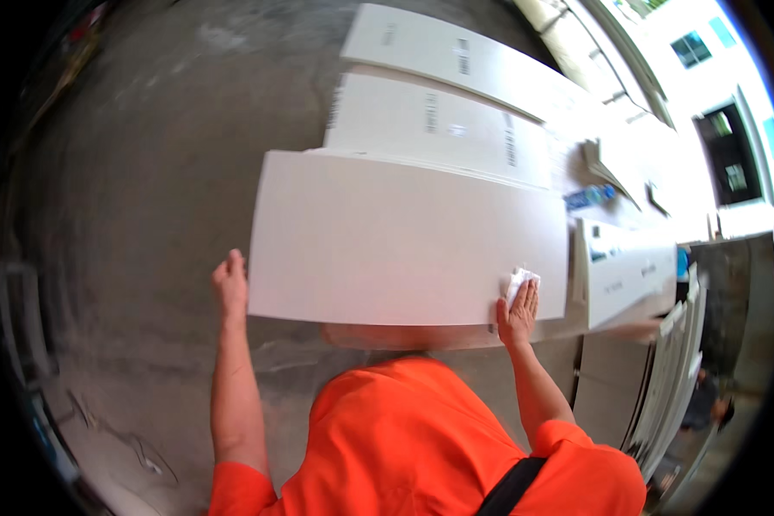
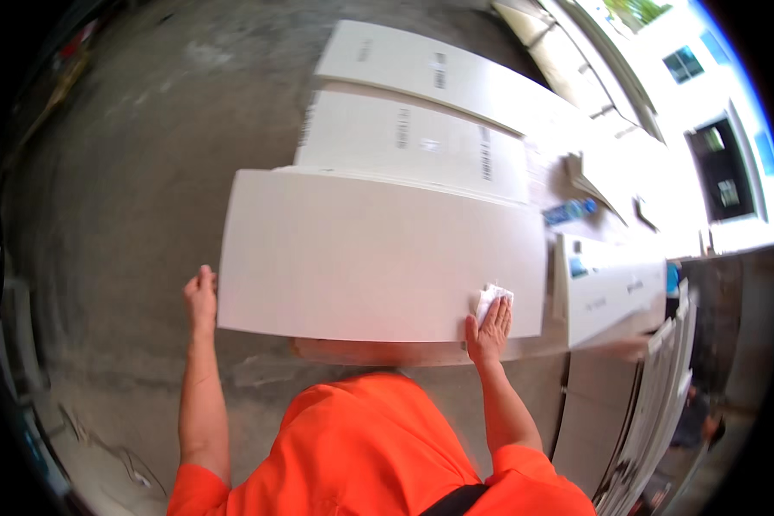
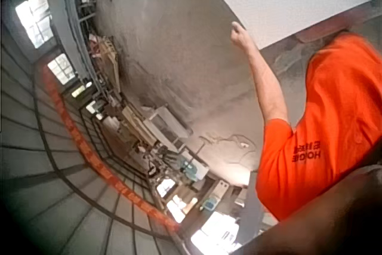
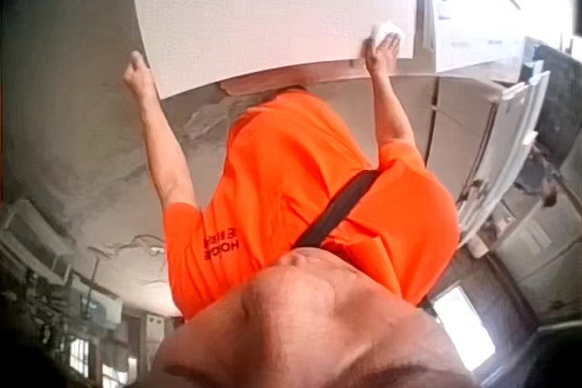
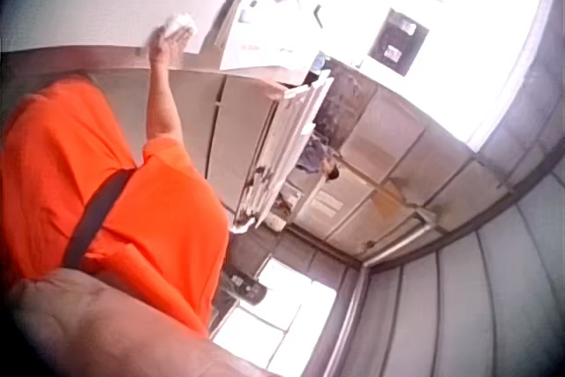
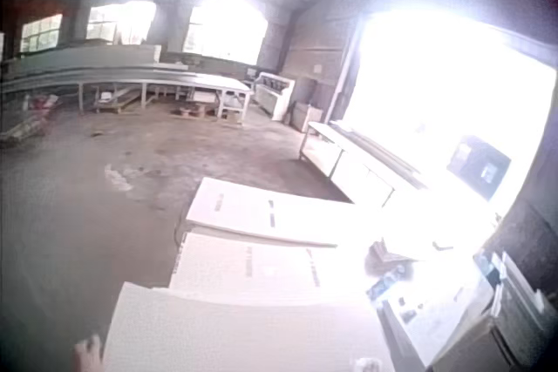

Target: The person wipes the surface of several white rectangular panels with a white cloth. They handle the panels one at a time, lifting and turning them to clean different sides. The person also handles a water bottle, placing it on the table and later picking it up.

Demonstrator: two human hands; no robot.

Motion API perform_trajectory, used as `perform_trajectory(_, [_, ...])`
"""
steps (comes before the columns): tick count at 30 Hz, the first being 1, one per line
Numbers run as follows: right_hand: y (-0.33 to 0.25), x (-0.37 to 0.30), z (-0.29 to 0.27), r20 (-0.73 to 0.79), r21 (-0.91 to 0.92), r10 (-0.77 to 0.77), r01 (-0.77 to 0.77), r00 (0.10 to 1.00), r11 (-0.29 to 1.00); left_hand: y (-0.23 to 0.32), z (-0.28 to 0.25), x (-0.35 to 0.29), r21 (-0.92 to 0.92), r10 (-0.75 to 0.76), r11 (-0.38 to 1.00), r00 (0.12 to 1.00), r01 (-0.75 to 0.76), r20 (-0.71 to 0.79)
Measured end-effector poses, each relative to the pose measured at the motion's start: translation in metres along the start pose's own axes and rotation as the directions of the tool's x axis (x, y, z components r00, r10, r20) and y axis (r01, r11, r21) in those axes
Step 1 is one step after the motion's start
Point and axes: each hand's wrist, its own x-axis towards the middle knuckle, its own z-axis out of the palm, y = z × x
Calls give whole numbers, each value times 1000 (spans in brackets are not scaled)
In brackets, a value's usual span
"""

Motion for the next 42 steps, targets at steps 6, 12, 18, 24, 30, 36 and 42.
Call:
perform_trajectory(6, [-81, -6, 5, -11, 68, -152, 152, 988, 986, 61, 70, 97, 510, 150, 840, 982, -188, 116])
perform_trajectory(12, [50, 5, -7, -88, 93, 186, -178, 979, 980, 69, 85, 96, 408, 177, 892, 981, -196, 83])
perform_trajectory(18, [38, 13, 7, -123, 98, 367, -356, 922, 929, 86, 82, 80, 470, 109, 875, 993, -114, 37])
perform_trajectory(24, [68, 3, -5, -132, 143, 336, -317, 933, 938, 87, 81, 78, 416, 132, 899, 990, -137, 40])
perform_trajectory(30, [-7, -15, 10, -186, 213, 378, -339, 907, 917, 95, 92, 69, 321, 158, 933, 987, -161, 37])
perform_trajectory(36, [65, -11, 1, -67, 80, 432, -427, 899, 901, 91, 90, 70, 273, 169, 945, 984, -180, 63])
perform_trajectory(42, [115, 106, -20, 35, -29, 312, -311, 949, 950, 105, 94, 55, 493, 108, 863, 994, -106, 26])
